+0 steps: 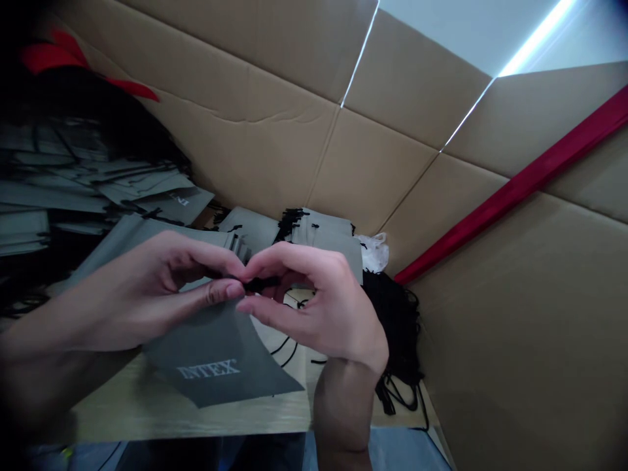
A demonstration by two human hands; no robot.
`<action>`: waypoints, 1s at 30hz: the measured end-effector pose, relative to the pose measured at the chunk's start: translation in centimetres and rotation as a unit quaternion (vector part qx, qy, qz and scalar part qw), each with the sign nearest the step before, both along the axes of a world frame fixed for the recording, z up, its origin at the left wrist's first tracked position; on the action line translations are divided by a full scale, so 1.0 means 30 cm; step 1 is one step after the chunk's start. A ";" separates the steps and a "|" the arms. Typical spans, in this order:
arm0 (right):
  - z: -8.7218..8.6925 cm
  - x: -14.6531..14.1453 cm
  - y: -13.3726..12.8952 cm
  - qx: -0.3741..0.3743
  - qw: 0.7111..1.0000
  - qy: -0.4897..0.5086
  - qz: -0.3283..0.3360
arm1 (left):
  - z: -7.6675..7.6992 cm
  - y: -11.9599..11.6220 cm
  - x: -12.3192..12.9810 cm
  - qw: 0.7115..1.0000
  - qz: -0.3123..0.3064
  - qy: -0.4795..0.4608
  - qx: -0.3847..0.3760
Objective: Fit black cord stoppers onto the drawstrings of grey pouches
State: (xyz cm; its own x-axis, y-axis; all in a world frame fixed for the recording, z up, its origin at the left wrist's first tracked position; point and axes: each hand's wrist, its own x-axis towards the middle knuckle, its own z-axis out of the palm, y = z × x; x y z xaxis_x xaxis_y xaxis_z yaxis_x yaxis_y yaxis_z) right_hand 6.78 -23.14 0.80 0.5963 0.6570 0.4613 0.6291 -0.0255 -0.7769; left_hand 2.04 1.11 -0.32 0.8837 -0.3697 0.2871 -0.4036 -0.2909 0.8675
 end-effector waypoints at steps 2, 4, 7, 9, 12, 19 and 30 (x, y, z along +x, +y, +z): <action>0.001 -0.003 0.008 -0.006 0.999 -0.028 -0.019 | -0.002 0.000 -0.005 1.000 0.004 -0.019 0.022; 0.003 -0.002 0.013 -0.008 0.999 -0.030 -0.025 | -0.005 0.001 -0.009 0.998 0.002 -0.042 0.041; 0.004 0.008 0.014 0.008 1.000 0.011 0.009 | -0.010 0.007 -0.014 0.996 -0.015 -0.078 0.050; -0.001 0.019 0.017 0.023 0.999 0.035 0.032 | -0.012 0.012 -0.016 0.994 -0.039 -0.086 0.046; -0.020 0.035 0.028 0.047 0.995 0.045 0.071 | -0.008 0.019 -0.017 0.992 -0.100 -0.070 0.031; -0.045 0.052 0.021 0.113 0.976 0.134 0.129 | 0.014 0.023 -0.032 0.991 -0.112 -0.071 -0.009; 0.017 -0.023 0.017 0.103 0.990 0.036 -0.085 | 0.004 -0.013 -0.059 0.959 0.092 -0.257 0.078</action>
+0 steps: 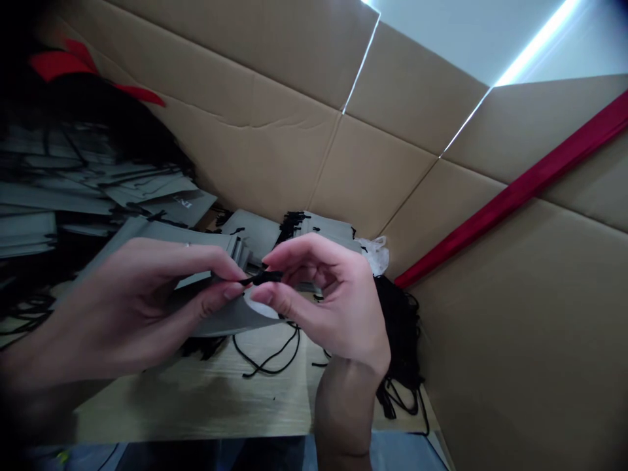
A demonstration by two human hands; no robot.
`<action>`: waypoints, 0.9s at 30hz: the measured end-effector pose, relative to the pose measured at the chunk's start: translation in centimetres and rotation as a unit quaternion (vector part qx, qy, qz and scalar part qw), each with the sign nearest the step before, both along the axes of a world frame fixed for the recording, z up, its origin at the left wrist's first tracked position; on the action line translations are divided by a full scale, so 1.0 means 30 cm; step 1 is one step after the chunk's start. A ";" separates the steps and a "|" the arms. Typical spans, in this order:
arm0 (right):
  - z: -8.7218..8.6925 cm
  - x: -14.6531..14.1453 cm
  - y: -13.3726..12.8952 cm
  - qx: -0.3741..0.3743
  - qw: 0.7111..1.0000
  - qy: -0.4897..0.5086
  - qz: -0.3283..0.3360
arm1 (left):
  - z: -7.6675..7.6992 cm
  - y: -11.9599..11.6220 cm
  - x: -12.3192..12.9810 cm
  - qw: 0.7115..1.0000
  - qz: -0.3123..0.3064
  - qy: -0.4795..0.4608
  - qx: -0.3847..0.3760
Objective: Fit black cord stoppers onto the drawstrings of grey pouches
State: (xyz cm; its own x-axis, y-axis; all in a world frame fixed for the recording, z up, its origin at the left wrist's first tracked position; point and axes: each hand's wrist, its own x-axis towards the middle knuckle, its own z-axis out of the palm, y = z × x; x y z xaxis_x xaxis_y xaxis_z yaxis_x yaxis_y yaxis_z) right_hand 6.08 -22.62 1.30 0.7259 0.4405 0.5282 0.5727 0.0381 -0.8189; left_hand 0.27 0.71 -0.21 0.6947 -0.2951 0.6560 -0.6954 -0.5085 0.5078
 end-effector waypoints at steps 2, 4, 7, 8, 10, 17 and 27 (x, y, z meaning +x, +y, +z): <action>-0.004 -0.012 0.002 -0.011 0.999 -0.012 -0.037 | -0.002 -0.004 0.002 1.000 0.008 -0.008 0.003; -0.009 -0.015 -0.001 -0.018 0.998 -0.016 -0.054 | -0.004 -0.004 0.004 1.000 0.013 -0.011 0.002; -0.015 -0.005 -0.006 0.003 0.999 -0.007 -0.043 | -0.004 0.003 0.005 1.000 -0.003 0.006 -0.002; -0.016 0.001 -0.006 0.013 0.999 -0.002 -0.035 | -0.003 0.006 0.006 1.000 -0.020 0.021 -0.002; -0.018 0.013 -0.006 0.026 0.999 0.008 -0.021 | 0.002 0.011 0.008 0.998 -0.042 0.051 -0.006; -0.030 0.030 -0.012 -0.034 0.994 -0.051 0.092 | 0.003 0.007 0.007 0.999 -0.020 0.047 -0.011; -0.063 0.070 0.015 -0.021 0.984 -0.119 0.132 | 0.002 0.026 0.014 0.987 -0.136 0.089 0.012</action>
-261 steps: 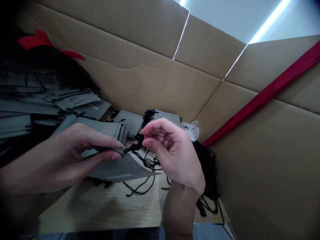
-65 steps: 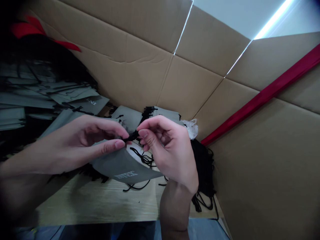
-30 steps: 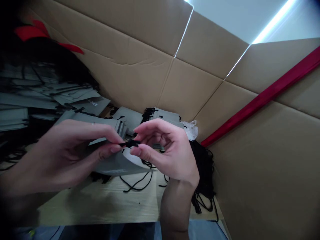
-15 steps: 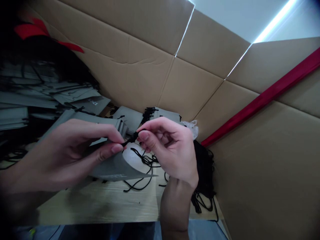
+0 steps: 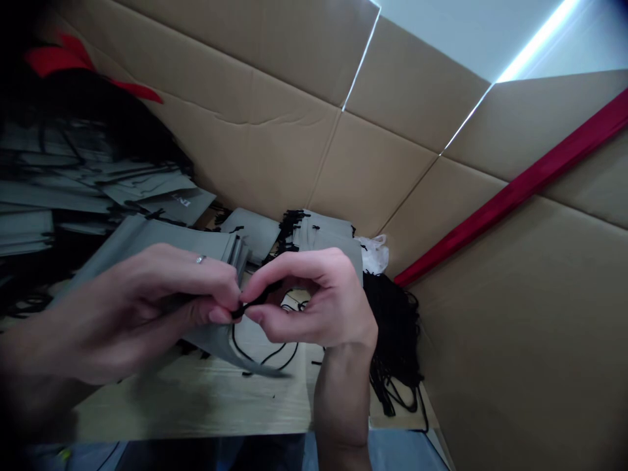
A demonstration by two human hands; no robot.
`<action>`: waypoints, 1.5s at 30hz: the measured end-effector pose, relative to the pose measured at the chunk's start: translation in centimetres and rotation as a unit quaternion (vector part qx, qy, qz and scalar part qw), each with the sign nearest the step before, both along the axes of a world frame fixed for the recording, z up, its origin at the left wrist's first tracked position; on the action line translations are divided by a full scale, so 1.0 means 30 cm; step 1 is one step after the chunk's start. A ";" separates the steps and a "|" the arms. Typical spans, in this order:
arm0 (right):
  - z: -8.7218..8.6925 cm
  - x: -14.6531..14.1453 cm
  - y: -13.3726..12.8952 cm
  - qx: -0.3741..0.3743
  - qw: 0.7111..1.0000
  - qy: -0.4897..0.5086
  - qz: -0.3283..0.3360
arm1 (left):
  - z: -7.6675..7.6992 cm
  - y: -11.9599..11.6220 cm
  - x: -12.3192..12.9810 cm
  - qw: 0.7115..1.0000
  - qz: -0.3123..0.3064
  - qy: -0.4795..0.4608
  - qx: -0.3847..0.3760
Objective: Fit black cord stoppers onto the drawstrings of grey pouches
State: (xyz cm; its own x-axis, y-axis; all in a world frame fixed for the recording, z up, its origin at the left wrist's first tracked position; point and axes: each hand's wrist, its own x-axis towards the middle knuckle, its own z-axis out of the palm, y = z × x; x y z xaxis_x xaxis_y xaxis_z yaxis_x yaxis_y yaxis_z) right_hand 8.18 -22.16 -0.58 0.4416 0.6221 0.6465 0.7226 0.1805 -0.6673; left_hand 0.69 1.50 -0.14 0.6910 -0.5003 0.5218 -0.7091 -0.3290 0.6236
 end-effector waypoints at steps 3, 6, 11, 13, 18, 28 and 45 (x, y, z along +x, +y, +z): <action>-0.029 0.021 0.015 0.008 0.998 0.036 0.051 | -0.003 0.015 0.000 0.997 -0.056 0.042 -0.015; -0.048 0.033 0.017 -0.002 0.991 0.110 0.082 | -0.002 0.017 -0.005 0.995 -0.078 0.050 -0.027; -0.005 0.002 -0.009 0.036 0.987 0.159 0.005 | 0.000 -0.010 -0.015 0.993 0.089 -0.067 -0.026; 0.022 -0.021 -0.019 0.043 0.989 0.128 -0.061 | -0.003 -0.024 -0.016 0.985 0.128 -0.111 -0.017; 0.047 -0.053 -0.030 0.032 0.980 0.054 -0.190 | -0.014 -0.043 -0.010 0.974 0.160 -0.162 0.002; 0.043 -0.053 -0.018 0.043 0.980 0.100 -0.166 | -0.027 -0.048 0.024 0.988 0.100 -0.007 -0.116; 0.032 -0.078 0.002 -0.007 0.984 0.042 -0.173 | -0.078 -0.086 0.070 0.947 0.049 -0.055 -0.312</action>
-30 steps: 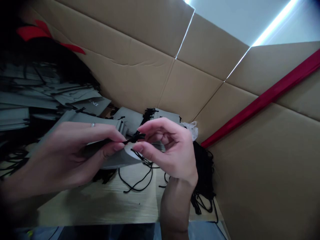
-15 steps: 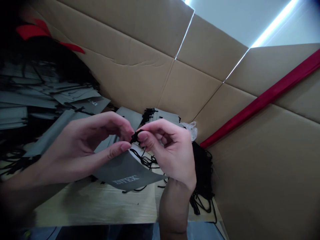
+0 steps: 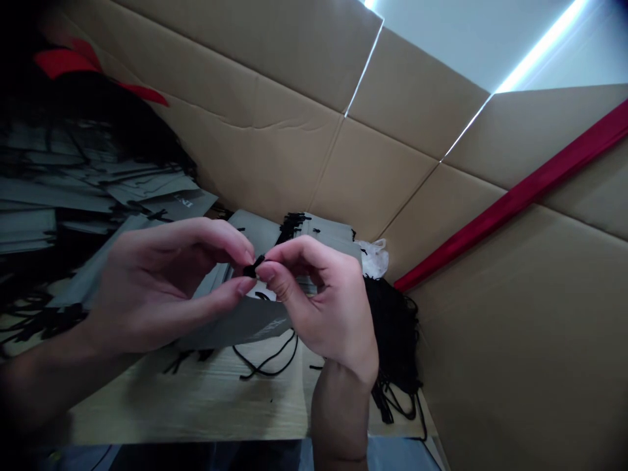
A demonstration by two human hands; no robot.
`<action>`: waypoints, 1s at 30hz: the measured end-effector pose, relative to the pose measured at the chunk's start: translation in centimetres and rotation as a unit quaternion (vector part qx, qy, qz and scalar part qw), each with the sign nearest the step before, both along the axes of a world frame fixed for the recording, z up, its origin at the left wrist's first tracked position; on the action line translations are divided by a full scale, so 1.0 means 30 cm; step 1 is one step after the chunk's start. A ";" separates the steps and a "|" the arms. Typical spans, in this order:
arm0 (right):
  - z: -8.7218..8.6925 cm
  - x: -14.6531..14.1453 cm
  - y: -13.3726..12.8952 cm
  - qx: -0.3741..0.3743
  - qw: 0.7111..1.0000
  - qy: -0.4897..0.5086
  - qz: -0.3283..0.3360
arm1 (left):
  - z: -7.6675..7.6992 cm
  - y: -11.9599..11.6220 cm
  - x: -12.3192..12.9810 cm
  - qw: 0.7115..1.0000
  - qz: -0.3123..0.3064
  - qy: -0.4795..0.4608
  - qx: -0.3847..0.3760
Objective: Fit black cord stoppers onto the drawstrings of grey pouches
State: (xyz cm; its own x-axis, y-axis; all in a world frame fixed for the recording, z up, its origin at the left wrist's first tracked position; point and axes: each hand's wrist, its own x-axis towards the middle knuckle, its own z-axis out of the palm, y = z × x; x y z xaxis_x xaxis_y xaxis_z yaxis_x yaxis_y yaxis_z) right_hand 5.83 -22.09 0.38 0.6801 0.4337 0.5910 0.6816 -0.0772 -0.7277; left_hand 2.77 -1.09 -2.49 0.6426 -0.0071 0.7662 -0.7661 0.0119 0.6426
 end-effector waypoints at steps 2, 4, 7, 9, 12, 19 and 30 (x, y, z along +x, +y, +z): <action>0.002 -0.004 0.002 -0.005 1.000 -0.015 -0.004 | 0.001 0.003 -0.001 0.999 -0.015 0.032 -0.008; 0.005 -0.008 0.006 -0.011 0.999 -0.036 -0.011 | 0.006 0.006 -0.005 0.996 -0.035 0.077 -0.024; 0.008 -0.010 0.012 -0.016 0.998 -0.060 -0.014 | 0.022 0.013 -0.006 0.986 -0.062 0.152 -0.031; 0.008 -0.011 0.016 -0.018 0.998 -0.062 -0.011 | 0.035 0.019 -0.002 0.977 -0.089 0.194 -0.028; 0.006 -0.010 0.022 -0.020 0.998 -0.053 -0.002 | 0.053 0.031 0.007 0.958 -0.148 0.243 -0.031; -0.016 0.031 0.024 -0.002 1.000 -0.025 0.010 | 0.059 0.058 0.017 0.948 -0.162 0.274 -0.033; -0.070 0.059 -0.026 -0.071 0.988 -0.102 -0.091 | 0.008 0.031 0.018 0.954 -0.176 0.242 -0.007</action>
State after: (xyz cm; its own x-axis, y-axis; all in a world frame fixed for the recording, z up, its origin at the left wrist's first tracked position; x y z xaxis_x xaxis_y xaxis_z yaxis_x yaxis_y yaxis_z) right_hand 7.59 -22.87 -1.73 0.6278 0.4030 0.6659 0.7782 -0.3041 -0.5496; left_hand 3.30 -0.15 -2.25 0.8808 -0.2809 0.3811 -0.3258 0.2245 0.9184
